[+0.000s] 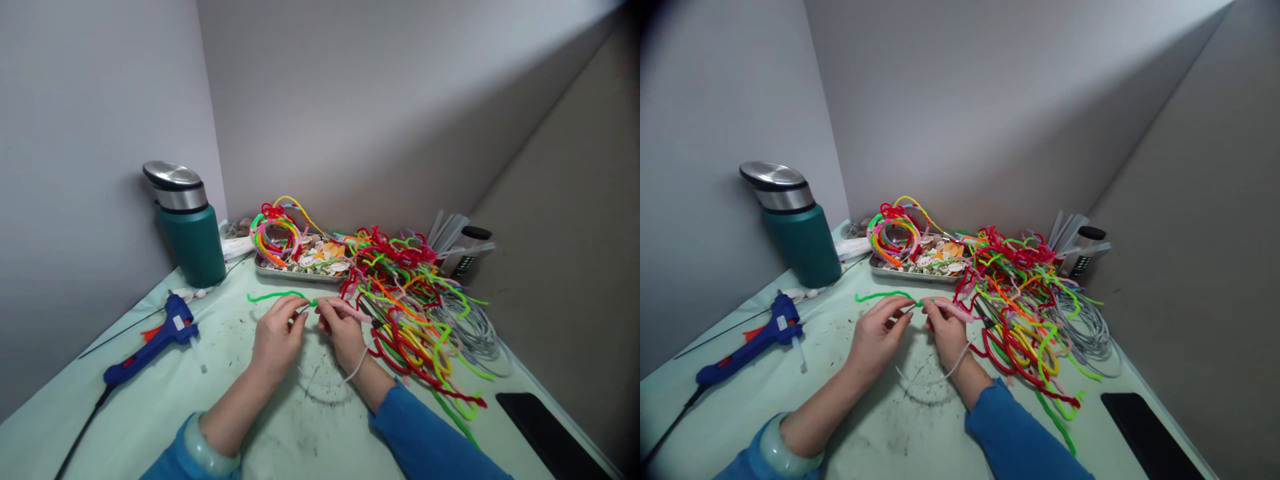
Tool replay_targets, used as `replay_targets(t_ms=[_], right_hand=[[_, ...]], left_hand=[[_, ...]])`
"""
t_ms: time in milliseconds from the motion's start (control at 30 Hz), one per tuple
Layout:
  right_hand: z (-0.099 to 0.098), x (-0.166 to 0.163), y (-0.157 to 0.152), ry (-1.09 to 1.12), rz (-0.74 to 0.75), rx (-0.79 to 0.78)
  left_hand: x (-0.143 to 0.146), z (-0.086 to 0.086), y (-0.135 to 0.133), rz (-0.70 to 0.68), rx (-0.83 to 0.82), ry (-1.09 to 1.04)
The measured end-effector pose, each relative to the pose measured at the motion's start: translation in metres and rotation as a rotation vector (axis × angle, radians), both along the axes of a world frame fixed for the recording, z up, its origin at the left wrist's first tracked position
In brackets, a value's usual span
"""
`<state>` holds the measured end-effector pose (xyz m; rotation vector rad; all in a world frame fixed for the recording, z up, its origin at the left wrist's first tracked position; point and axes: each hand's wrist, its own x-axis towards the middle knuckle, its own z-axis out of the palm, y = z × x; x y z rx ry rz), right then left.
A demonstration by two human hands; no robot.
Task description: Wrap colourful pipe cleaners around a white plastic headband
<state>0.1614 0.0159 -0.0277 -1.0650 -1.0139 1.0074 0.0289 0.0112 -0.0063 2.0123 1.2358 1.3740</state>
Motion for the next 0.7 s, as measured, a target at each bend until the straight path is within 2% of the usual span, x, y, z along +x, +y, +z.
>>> replay_targets(t_ms=[300,700], right_hand=[[0.0017,0.0012,-0.0025,-0.034,0.081,0.026],[0.0054,-0.0003,-0.0058,-0.102,0.128,0.062]], left_hand=[[0.0003,-0.0026,0.0023,-0.014,0.056,0.067],[0.0009,-0.0017,0.0037,0.003,-0.066,-0.006]])
